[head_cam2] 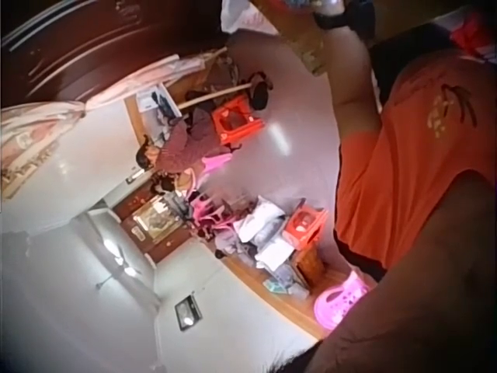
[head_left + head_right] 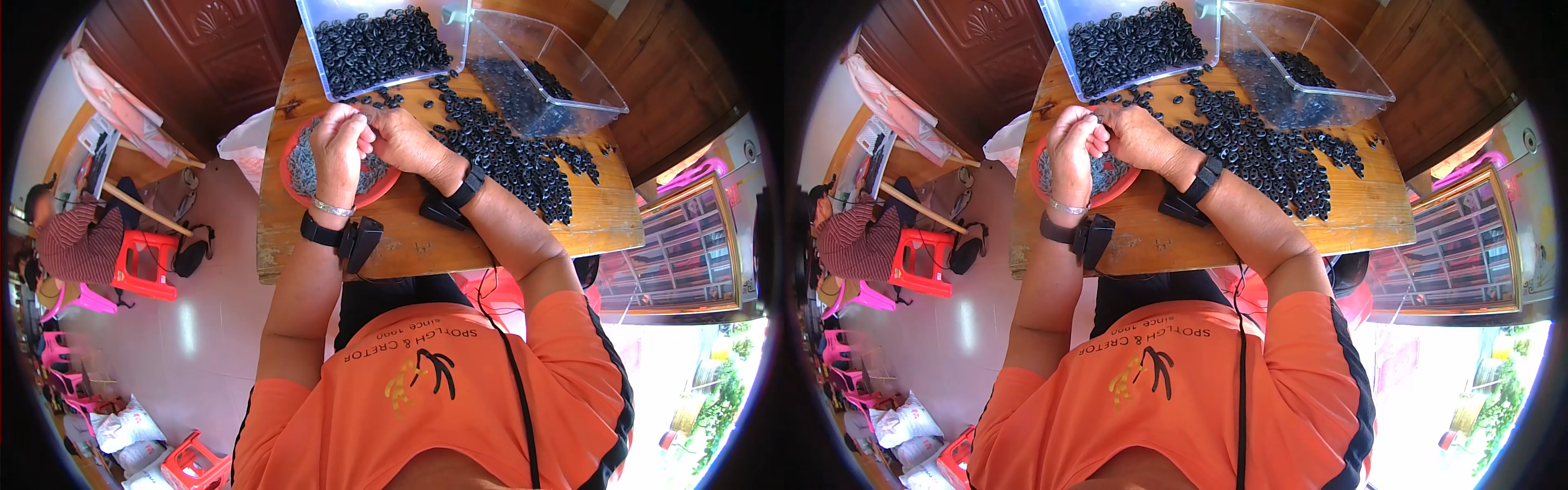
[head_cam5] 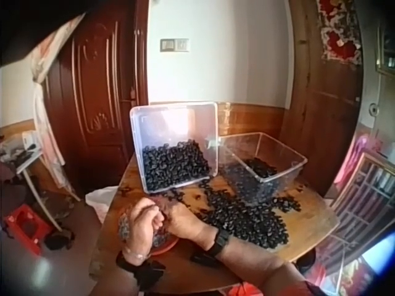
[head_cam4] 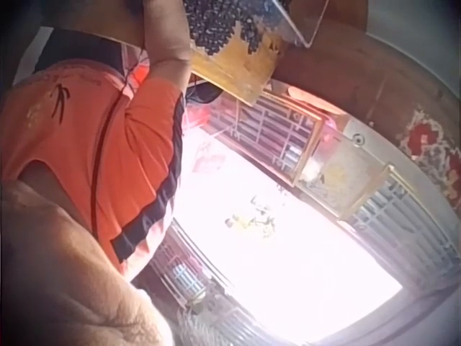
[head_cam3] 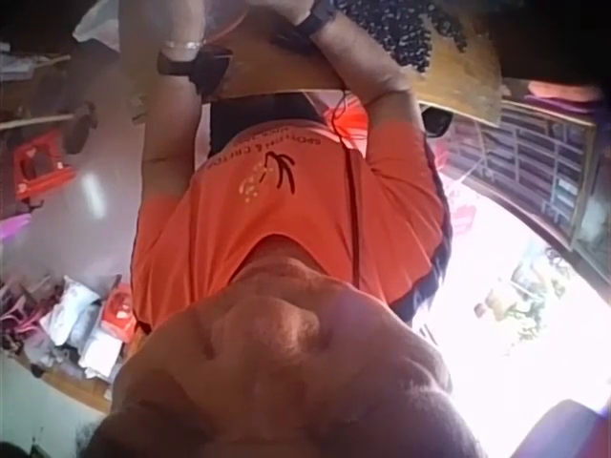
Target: Manually inspecting and sorting small black plastic ring-like parts from a bulk container into a separate bowl.
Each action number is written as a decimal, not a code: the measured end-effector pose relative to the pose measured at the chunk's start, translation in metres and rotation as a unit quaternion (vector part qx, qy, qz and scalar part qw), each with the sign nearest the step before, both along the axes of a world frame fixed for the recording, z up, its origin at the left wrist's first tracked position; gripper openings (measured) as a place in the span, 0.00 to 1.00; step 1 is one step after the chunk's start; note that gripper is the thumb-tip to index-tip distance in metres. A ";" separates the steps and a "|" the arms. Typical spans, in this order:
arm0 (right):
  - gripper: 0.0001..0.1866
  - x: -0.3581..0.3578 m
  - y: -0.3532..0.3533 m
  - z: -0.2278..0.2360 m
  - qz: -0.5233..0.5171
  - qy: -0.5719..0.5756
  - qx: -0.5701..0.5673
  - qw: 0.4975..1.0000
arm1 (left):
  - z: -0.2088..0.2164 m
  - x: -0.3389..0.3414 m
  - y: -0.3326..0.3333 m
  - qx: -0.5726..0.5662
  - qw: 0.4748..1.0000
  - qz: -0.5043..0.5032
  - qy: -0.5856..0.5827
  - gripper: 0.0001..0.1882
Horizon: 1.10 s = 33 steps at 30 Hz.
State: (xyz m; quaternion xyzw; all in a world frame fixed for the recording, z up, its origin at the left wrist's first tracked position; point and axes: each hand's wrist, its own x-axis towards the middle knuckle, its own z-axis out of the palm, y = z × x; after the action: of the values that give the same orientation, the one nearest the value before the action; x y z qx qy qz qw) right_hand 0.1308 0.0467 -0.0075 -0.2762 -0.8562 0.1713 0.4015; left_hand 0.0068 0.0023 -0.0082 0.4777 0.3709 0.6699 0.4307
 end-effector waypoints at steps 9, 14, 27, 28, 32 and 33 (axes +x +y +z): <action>0.06 0.004 0.010 -0.004 0.010 0.071 -0.078 0.994 | 0.000 0.000 -0.001 0.003 1.000 -0.006 0.007 0.07; 0.06 0.007 0.010 0.002 0.115 0.206 -0.368 0.899 | 0.002 0.000 -0.002 0.007 1.000 -0.002 -0.009 0.06; 0.08 0.012 0.010 0.011 0.140 0.194 -0.375 0.896 | 0.003 0.000 -0.002 0.034 0.999 0.008 -0.027 0.07; 0.08 0.013 0.011 0.011 0.140 0.194 -0.375 0.895 | 0.003 0.000 -0.002 0.036 0.999 0.005 -0.022 0.07; 0.08 0.017 0.014 0.014 0.140 0.187 -0.366 0.901 | 0.001 0.000 0.000 0.035 0.999 -0.001 -0.012 0.06; 0.08 0.018 0.014 0.016 0.132 0.185 -0.355 0.907 | 0.002 0.000 -0.001 0.034 0.999 -0.001 -0.012 0.06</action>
State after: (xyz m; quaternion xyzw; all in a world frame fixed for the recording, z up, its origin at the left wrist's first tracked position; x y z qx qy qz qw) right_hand 0.1488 0.0605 0.0083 -0.2479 -0.6781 0.5633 0.4018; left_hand 0.0070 0.0015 -0.0064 0.4848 0.3421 0.6873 0.4189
